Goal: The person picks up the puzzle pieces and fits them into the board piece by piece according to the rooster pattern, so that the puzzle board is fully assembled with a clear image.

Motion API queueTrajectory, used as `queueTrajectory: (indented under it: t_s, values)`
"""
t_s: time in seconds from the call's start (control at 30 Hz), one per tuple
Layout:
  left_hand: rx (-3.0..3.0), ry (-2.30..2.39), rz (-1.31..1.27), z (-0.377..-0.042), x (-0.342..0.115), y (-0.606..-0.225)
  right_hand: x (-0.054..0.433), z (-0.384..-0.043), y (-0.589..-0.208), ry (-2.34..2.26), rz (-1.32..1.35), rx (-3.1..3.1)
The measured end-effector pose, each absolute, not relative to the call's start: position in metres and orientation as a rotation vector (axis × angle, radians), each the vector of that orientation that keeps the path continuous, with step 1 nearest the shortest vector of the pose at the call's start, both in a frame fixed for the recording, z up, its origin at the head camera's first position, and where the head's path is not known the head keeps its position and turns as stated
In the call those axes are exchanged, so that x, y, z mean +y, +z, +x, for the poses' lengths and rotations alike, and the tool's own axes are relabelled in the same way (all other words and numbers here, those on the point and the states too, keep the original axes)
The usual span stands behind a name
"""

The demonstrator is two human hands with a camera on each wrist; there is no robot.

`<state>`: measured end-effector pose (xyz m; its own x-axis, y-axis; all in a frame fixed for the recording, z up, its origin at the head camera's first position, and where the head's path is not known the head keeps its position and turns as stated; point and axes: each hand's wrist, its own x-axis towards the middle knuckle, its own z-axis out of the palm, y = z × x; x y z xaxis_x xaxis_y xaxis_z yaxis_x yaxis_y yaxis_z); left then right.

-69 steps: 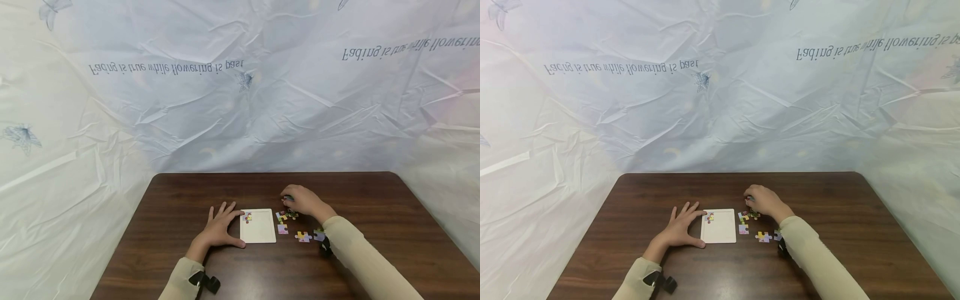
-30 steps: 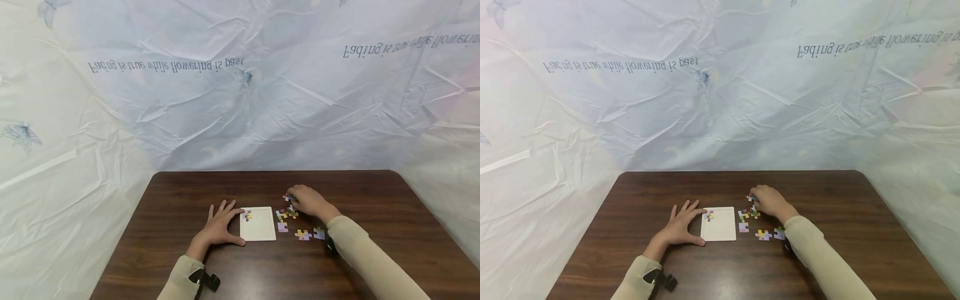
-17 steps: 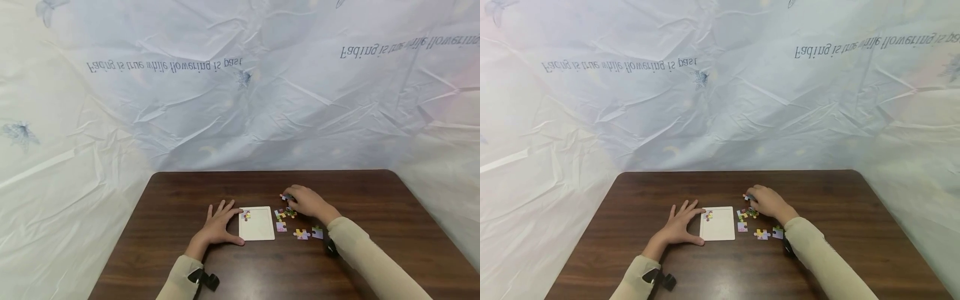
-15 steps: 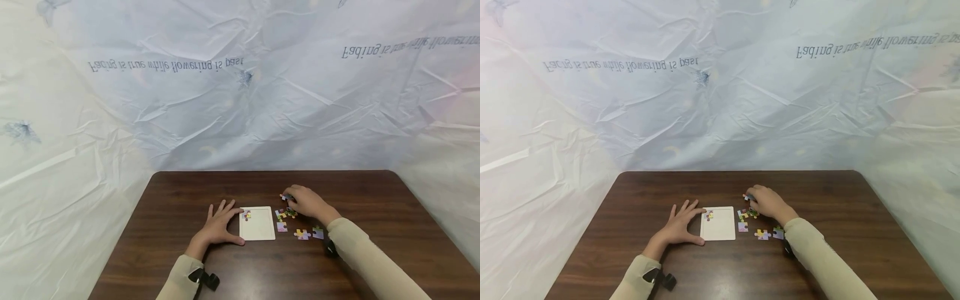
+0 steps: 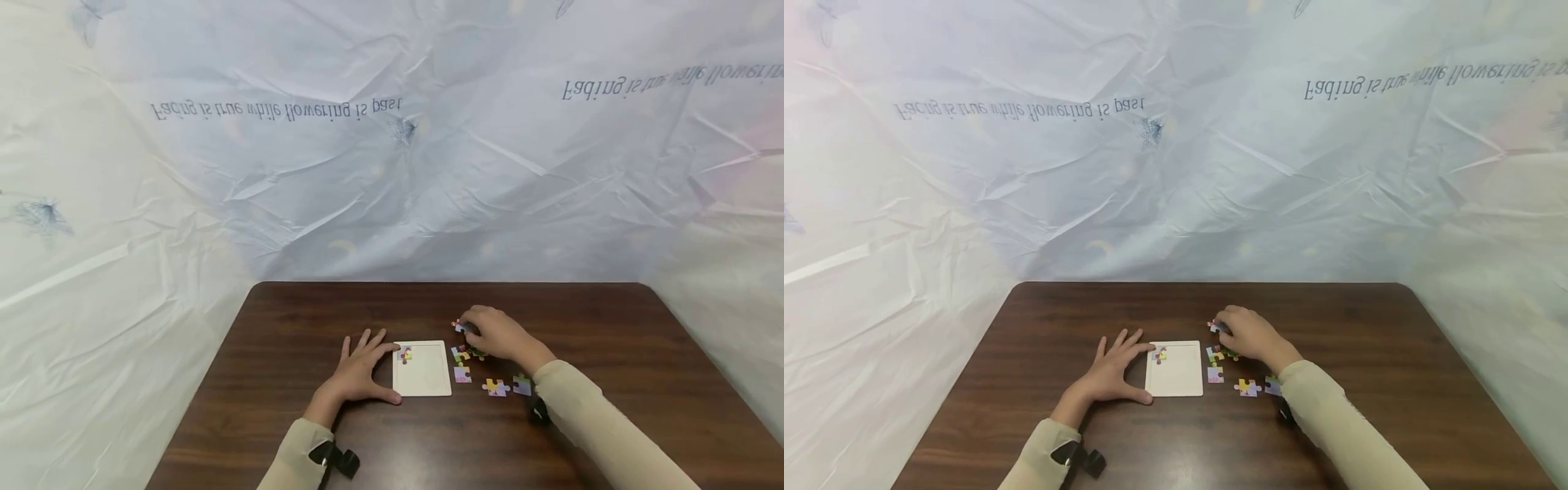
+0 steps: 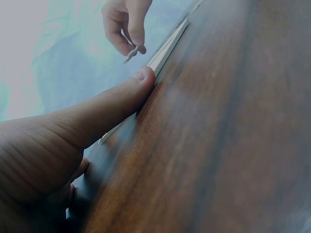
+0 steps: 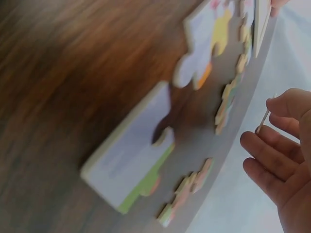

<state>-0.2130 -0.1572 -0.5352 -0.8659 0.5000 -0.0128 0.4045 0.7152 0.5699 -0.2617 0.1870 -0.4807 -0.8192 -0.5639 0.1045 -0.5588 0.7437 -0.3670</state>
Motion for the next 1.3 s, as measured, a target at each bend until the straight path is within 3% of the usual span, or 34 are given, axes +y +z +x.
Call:
queueTrajectory:
  t_s: [1.3]
  values:
    - [2.755, 0.847, 0.723, -0.214, -0.157, -0.539, 0.140, -0.247, -0.479, -0.656, -1.239, 2.805]
